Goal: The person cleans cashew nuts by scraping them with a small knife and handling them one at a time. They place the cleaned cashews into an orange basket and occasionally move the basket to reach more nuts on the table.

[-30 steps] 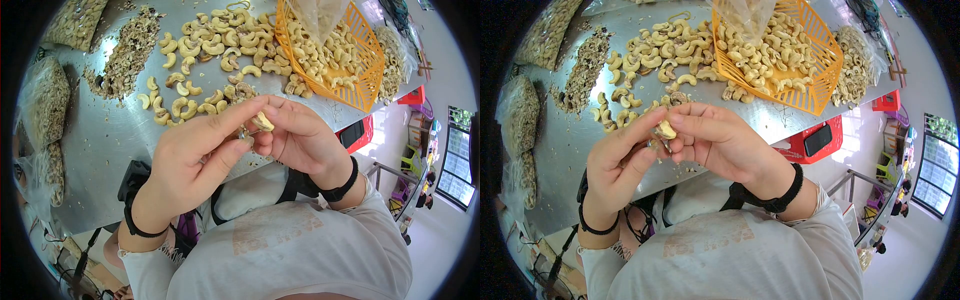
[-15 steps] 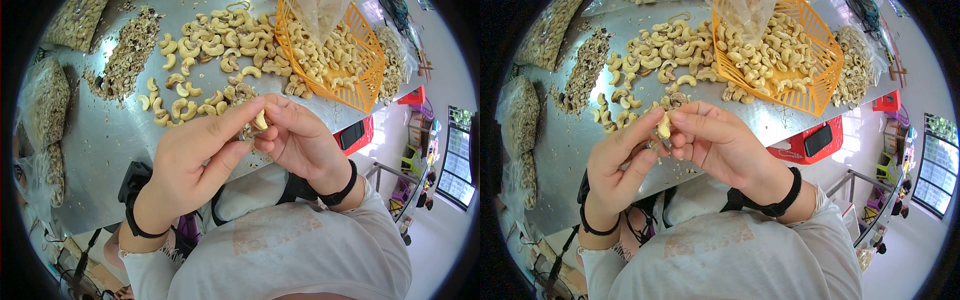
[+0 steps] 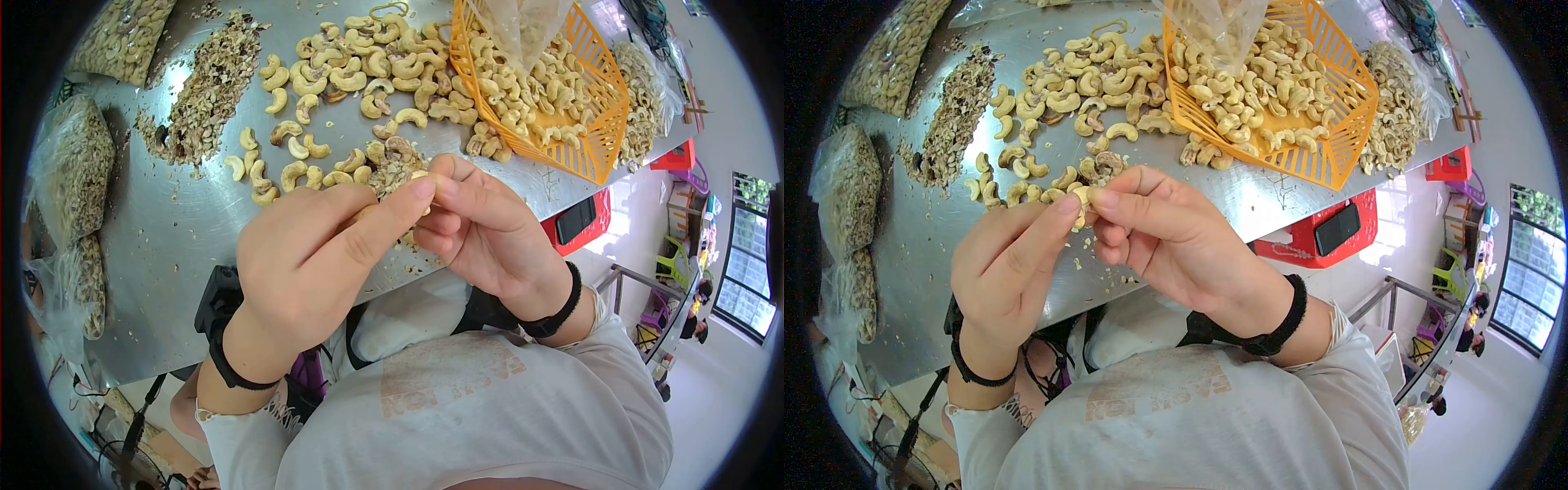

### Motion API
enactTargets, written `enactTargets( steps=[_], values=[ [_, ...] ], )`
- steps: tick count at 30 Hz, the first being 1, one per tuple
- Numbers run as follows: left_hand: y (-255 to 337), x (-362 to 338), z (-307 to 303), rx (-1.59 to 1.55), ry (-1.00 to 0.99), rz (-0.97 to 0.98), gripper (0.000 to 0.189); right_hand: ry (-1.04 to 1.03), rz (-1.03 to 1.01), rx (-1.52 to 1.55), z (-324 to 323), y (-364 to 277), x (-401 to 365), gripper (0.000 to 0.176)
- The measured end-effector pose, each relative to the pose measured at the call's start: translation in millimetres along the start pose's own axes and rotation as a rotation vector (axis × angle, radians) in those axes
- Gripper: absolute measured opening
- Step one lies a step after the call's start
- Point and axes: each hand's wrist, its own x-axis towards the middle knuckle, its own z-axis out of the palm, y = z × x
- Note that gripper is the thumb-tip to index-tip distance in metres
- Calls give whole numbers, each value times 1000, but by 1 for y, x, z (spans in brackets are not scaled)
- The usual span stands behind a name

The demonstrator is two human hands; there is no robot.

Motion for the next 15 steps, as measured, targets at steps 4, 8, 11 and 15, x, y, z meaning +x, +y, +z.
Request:
enactTargets(
  steps=[4, 8, 11, 15],
  values=[
    [1, -2, 0, -196, 11, -89, 30, -54, -11, 3, 1, 1, 1, 4],
    [1, -1, -4, -322, -34, -154, 30, -50, -9, 11, 3, 1, 1, 4],
    [4, -1, -3, -336, -19, -258, 31, -71, 0, 11, 3, -2, 1, 4],
    [3, -1, -2, -348, -51, -243, 34, -77, -9, 8, 1, -3, 0, 4]
  ],
)
